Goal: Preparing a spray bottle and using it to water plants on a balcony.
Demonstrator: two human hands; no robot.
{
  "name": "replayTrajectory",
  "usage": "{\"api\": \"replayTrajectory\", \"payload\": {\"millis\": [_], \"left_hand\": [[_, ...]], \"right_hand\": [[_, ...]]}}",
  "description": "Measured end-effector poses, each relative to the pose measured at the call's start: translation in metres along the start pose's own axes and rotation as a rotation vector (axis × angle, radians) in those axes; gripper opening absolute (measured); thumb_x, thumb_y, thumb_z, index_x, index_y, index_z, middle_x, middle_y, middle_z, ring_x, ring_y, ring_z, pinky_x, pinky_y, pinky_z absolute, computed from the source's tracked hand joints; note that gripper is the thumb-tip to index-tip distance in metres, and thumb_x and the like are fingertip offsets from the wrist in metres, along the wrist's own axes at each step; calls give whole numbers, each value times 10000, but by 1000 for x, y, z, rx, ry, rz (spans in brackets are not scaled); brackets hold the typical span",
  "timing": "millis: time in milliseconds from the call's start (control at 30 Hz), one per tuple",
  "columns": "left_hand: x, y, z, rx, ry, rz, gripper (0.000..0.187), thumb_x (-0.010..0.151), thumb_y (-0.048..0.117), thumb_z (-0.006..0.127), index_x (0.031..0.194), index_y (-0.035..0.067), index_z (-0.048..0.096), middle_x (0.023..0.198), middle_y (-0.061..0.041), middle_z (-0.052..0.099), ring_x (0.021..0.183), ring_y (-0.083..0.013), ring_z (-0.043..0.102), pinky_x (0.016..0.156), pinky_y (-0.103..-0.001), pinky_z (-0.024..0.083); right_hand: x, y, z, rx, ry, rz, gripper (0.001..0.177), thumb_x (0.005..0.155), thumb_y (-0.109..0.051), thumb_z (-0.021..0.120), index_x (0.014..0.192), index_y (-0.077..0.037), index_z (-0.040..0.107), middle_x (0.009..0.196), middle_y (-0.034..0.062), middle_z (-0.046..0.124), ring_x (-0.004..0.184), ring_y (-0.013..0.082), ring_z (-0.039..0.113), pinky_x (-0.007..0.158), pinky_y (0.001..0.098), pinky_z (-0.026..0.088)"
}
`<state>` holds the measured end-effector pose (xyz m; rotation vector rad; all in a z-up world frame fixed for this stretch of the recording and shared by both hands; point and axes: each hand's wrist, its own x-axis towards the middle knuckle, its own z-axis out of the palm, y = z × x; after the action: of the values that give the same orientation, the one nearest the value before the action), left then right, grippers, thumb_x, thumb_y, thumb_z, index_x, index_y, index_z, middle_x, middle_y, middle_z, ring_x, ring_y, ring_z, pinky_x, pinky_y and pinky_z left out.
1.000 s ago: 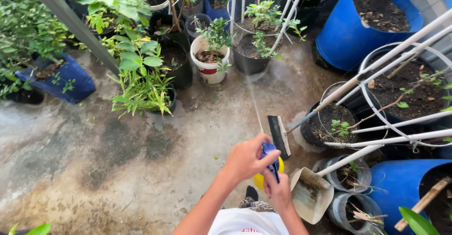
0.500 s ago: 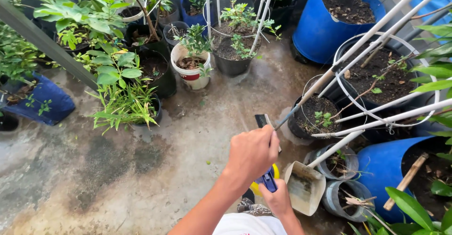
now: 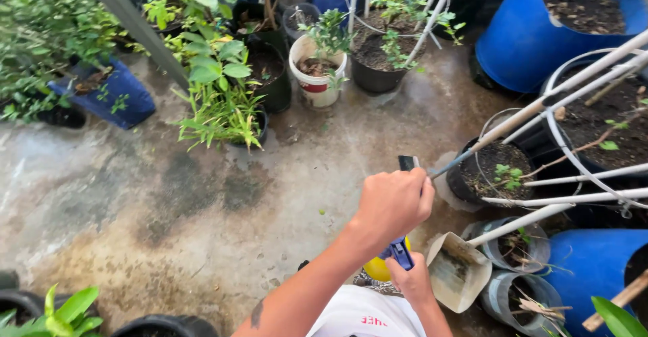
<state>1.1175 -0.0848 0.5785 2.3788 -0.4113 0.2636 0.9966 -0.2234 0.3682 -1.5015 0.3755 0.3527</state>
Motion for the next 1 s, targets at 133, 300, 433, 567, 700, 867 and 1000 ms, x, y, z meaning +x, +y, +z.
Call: {"api": "replayTrajectory", "payload": {"millis": [133,300,433,567,700,867,1000], "left_hand": [[-7,-5,6,6,-9,-41,291,977,246,570,753,69,628,635,-153,674,551,-356,665,510,-476,510],[-20,-31,37,138,100,-120,251,963,241,588,771,80,604,629,-145,674,564,-318,690,483,-434,517],[-27,-48,44,180,62,-186,230,928,251,605,768,85,608,634,-149,681,552,-324,691,472,-436,520],[-31,-44,15,181,40,-170,240,933,263,610,770,87,614,647,-146,688,550,-330,689,476,-443,523],[-19,-7,-34,73,195,-97,244,935,238,588,736,99,613,666,-121,697,546,-332,680,481,-454,512],[1,1,-46,106,234,-106,276,958,248,575,730,96,609,638,-125,685,560,-333,684,485,-455,515],[5,-18,0,172,160,-180,273,954,271,571,759,87,623,633,-156,681,568,-342,692,490,-459,528]], "right_hand": [[4,-2,10,5,15,-6,276,838,-79,684,601,-9,562,468,27,509,359,115,439,349,299,297],[16,-24,16,-32,16,-90,385,884,-172,712,575,-25,536,482,7,514,380,96,451,362,295,317],[23,-57,30,-142,-15,-159,391,882,-201,735,579,-32,554,487,-2,524,393,86,470,375,291,333],[30,-52,33,-286,-26,-214,362,856,-194,756,587,-23,585,496,-7,543,419,83,491,392,292,352],[18,-85,53,-191,-90,-383,187,799,-132,734,680,-40,622,577,-39,576,500,45,499,427,268,372],[26,-68,41,-107,-130,-303,245,841,-125,709,647,-30,592,533,-11,559,450,64,485,403,274,345],[24,-92,35,-57,-104,-222,346,887,-166,712,602,-29,571,489,10,537,391,85,465,367,289,331]]}}
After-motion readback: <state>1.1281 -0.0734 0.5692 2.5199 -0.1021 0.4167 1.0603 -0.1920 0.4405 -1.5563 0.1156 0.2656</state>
